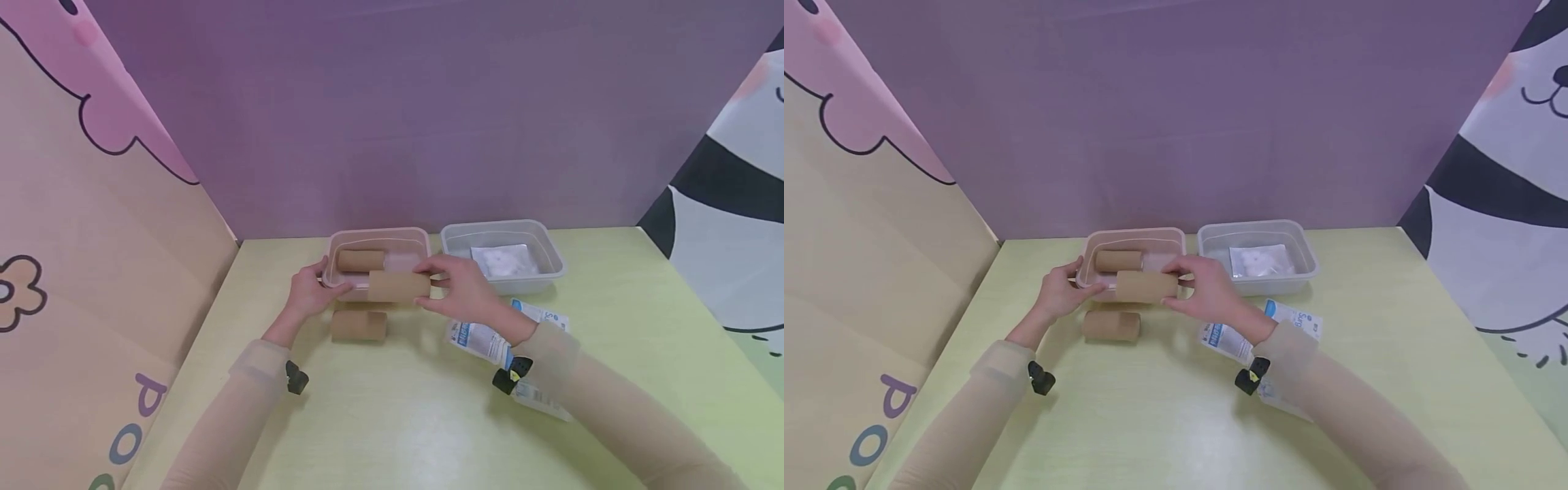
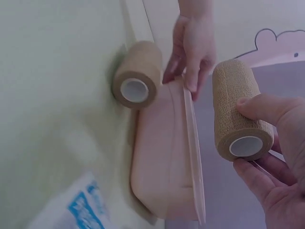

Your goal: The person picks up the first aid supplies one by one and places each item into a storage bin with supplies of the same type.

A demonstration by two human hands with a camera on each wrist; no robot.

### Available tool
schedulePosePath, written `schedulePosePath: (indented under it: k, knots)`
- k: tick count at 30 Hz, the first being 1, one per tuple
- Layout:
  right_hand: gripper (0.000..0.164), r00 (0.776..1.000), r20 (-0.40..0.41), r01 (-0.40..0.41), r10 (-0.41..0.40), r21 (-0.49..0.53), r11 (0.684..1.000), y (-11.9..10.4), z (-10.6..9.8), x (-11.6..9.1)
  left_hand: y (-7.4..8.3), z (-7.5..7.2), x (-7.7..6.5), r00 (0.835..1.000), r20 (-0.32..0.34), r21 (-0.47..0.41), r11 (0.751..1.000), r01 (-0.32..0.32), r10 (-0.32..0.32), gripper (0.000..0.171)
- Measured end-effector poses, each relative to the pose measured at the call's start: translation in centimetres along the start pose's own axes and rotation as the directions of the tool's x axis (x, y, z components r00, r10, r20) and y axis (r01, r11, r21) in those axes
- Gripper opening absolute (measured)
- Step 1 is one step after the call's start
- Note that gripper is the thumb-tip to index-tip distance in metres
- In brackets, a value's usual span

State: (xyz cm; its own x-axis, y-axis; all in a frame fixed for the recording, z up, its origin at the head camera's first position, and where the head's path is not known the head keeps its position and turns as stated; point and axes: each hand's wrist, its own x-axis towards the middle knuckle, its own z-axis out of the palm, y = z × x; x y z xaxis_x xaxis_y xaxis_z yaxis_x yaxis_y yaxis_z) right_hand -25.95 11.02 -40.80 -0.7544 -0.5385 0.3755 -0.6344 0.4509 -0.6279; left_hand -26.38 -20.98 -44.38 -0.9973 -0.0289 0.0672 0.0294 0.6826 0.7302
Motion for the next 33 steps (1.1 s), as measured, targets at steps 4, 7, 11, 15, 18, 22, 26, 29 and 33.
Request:
schedulePosePath:
  k: [4,7,11,15,18,22,26,29,33]
  knots:
    - [0.046,1.0,-0.013,-0.015,0.015,-0.036,0.999,0.4,-1.0,1.3,0.0,0.1,0.1,1.0,-0.007,-0.012,1.0,-0.005,0.005,0.089]
    - [0.048,0.999,-0.012,-0.036,0.035,-0.054,0.998,0.7,-1.7,2.3,0.0,0.2,0.4,1.0,-0.009,-0.014,1.0,-0.011,0.011,0.089]
    - [0.049,0.999,-0.005,-0.051,0.051,-0.093,0.994,1.3,-2.3,3.5,0.0,0.3,0.5,1.0,-0.009,-0.016,1.0,-0.007,0.007,0.088]
    - [0.048,0.999,0.011,-0.049,0.051,-0.145,0.988,1.7,-2.3,4.6,0.0,0.3,0.4,1.0,-0.011,-0.028,1.0,0.002,-0.003,0.086]
    - [0.049,0.998,0.031,-0.049,0.055,-0.173,0.984,2.0,-1.9,5.2,0.1,0.4,0.4,1.0,-0.009,-0.034,0.999,0.007,-0.007,0.087]
    - [0.048,0.995,0.067,-0.059,0.071,-0.167,0.984,2.2,-1.1,6.0,0.1,0.4,0.4,1.0,-0.011,-0.038,0.999,0.002,-0.003,0.088]
    - [0.047,0.991,0.098,-0.069,0.086,-0.166,0.984,2.2,-0.3,7.0,0.0,0.4,0.5,1.0,-0.01,-0.04,0.999,0.003,-0.003,0.089]
    - [0.048,0.99,0.116,-0.058,0.079,-0.175,0.983,2.4,0.3,7.6,-0.1,0.5,0.6,1.0,-0.007,-0.044,0.999,0.003,-0.003,0.089]
    - [0.046,0.99,0.125,-0.046,0.07,-0.189,0.981,2.8,1.1,8.1,-0.1,0.5,0.6,1.0,-0.005,-0.055,0.998,0.004,-0.004,0.09]
